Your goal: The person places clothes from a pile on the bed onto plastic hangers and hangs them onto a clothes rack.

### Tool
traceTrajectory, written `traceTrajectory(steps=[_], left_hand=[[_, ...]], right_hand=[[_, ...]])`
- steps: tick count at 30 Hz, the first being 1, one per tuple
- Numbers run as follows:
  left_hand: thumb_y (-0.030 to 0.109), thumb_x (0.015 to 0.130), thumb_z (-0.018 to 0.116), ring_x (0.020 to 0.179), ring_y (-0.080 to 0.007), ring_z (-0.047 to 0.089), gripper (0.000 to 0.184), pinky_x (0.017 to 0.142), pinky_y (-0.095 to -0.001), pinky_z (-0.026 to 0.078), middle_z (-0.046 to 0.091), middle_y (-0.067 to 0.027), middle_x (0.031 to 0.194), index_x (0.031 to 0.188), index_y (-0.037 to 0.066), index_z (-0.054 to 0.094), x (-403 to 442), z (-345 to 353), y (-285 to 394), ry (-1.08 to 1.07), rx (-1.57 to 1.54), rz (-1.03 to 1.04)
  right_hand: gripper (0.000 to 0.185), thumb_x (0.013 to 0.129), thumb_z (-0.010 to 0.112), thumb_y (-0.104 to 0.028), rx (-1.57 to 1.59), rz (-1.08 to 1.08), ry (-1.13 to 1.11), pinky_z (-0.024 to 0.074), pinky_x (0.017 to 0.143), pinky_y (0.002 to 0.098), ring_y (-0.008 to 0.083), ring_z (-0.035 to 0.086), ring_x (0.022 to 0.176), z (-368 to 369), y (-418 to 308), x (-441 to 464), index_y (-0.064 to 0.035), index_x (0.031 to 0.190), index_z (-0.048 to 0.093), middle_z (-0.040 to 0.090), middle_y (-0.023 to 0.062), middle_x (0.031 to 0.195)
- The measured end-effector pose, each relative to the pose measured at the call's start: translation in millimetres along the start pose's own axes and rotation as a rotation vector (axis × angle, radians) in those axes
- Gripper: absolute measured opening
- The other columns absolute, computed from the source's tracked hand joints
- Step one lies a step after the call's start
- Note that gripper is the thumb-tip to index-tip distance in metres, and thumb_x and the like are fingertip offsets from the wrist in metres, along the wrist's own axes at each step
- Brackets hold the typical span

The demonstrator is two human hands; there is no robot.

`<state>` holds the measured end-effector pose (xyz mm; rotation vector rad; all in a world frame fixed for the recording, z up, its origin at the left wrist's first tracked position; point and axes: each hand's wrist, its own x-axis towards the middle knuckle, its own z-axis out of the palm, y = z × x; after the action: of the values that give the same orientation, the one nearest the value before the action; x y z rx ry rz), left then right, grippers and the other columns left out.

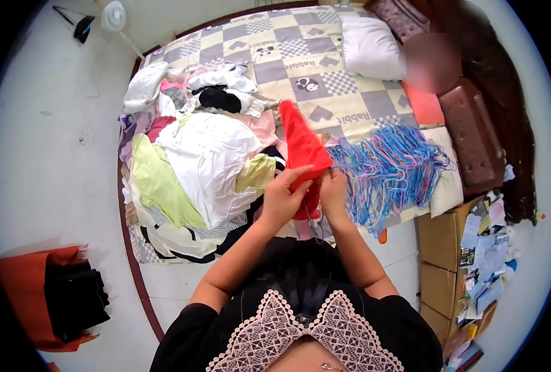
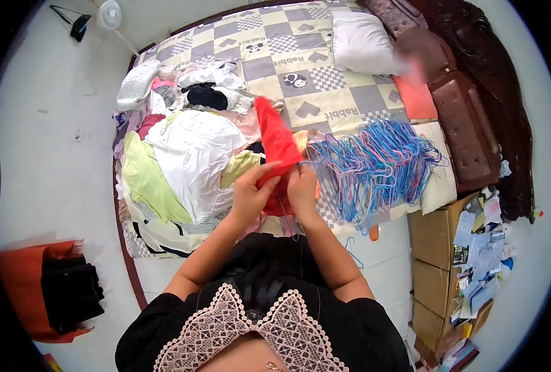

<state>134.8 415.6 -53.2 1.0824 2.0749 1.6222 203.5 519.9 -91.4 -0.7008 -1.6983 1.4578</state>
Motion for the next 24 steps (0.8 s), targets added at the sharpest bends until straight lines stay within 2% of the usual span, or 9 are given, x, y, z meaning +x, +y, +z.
traceTrajectory(steps=[2, 5, 7, 10, 13, 18, 21, 22, 24], left_hand=[[0.002, 0.079, 0.061, 0.08, -0.0205, 0.063, 0.029, 0.071, -0.0298, 0.049, 0.064, -0.0104, 0.091, 0.108, 0.003, 0.061, -0.5, -9.5, -12.3, 0.065, 0.108, 0.064], [0.004, 0.072, 0.062, 0.073, -0.0303, 0.057, 0.038, 0.064, -0.041, 0.045, 0.054, -0.0104, 0.084, 0.109, 0.011, 0.054, -10.5, -13.4, -59.7, 0.114, 0.572, -0.04], [0.005, 0.071, 0.062, 0.076, -0.03, 0.058, 0.04, 0.066, -0.0405, 0.045, 0.055, -0.0107, 0.086, 0.109, 0.011, 0.053, -19.7, -2.9, -82.8, 0.084, 0.51, -0.134], [0.005, 0.072, 0.061, 0.089, -0.0352, 0.057, 0.042, 0.075, -0.0417, 0.046, 0.057, -0.0154, 0.099, 0.112, 0.009, 0.049, -25.2, 5.9, -57.6, -0.028, 0.351, -0.182], [0.005, 0.072, 0.061, 0.095, -0.0374, 0.056, 0.045, 0.078, -0.0431, 0.046, 0.055, -0.0185, 0.103, 0.114, 0.007, 0.046, -27.3, 6.7, -63.4, -0.072, 0.335, -0.176], [0.007, 0.072, 0.066, 0.098, -0.0378, 0.056, 0.055, 0.083, -0.04, 0.045, 0.054, -0.023, 0.109, 0.12, 0.001, 0.04, -32.5, -3.2, -69.9, -0.242, 0.257, -0.276], [0.013, 0.07, 0.072, 0.097, -0.0346, 0.057, 0.071, 0.084, -0.0407, 0.045, 0.054, -0.0217, 0.107, 0.127, 0.0, 0.032, -39.6, 17.2, -93.5, -0.33, -0.014, -0.323], [0.017, 0.067, 0.074, 0.095, -0.0359, 0.058, 0.078, 0.081, -0.0433, 0.046, 0.054, -0.0222, 0.105, 0.13, 0.001, 0.03, -41.3, 21.3, -96.8, -0.39, -0.243, -0.416], [0.018, 0.066, 0.076, 0.103, -0.0347, 0.054, 0.086, 0.085, -0.043, 0.044, 0.049, -0.0217, 0.113, 0.133, 0.002, 0.025, -32.5, 6.5, -83.1, -0.449, -0.264, -0.493]], right_hand=[[0.019, 0.091, 0.049, -0.016, 0.318, 0.494, 0.008, 0.0315, 0.04, 0.0253, 0.0076, 0.043, 0.044, -6.3, -18.7, 12.8, -0.0033, 0.076, 0.051, 0.051, 0.002, 0.058], [0.024, 0.092, 0.049, -0.017, 0.486, 0.505, 0.151, 0.0246, 0.037, 0.0218, 0.0041, 0.032, 0.041, -4.6, -54.1, 43.7, -0.0097, 0.07, 0.042, 0.037, -0.0047, 0.054], [0.026, 0.093, 0.049, -0.018, 0.598, 0.484, 0.214, 0.0225, 0.035, 0.0222, 0.0046, 0.028, 0.04, 0.6, -55.9, 62.6, -0.0109, 0.07, 0.04, 0.032, -0.0061, 0.052], [0.024, 0.092, 0.047, -0.016, 0.547, 0.388, 0.208, 0.0297, 0.04, 0.0233, 0.0064, 0.038, 0.044, 12.6, -43.5, 81.2, -0.0053, 0.071, 0.045, 0.044, -0.0023, 0.056], [0.026, 0.093, 0.044, -0.015, -0.079, -0.026, 0.348, 0.0413, 0.059, 0.029, 0.0129, 0.052, 0.063, 34.0, -35.2, 80.7, 0.0052, 0.082, 0.056, 0.059, 0.0059, 0.07], [0.03, 0.095, 0.044, -0.019, 0.118, 0.048, 0.409, 0.042, 0.058, 0.0301, 0.0146, 0.052, 0.061, 45.2, -29.9, 72.7, 0.0052, 0.084, 0.057, 0.061, 0.0111, 0.069], [0.032, 0.094, 0.044, -0.019, -0.13, -0.014, 0.456, 0.0417, 0.055, 0.0326, 0.0201, 0.052, 0.055, 48.0, -38.7, 62.2, 0.0059, 0.078, 0.055, 0.058, 0.0157, 0.064], [0.031, 0.093, 0.045, -0.018, -0.335, -0.02, 0.327, 0.0417, 0.054, 0.0346, 0.0242, 0.053, 0.054, 48.0, -34.2, 56.8, 0.0056, 0.076, 0.054, 0.058, 0.0183, 0.064], [0.03, 0.093, 0.045, -0.018, -0.543, -0.025, 0.196, 0.0418, 0.053, 0.0367, 0.0283, 0.055, 0.053, 45.7, -14.1, 54.2, 0.0052, 0.074, 0.053, 0.057, 0.0209, 0.064]])
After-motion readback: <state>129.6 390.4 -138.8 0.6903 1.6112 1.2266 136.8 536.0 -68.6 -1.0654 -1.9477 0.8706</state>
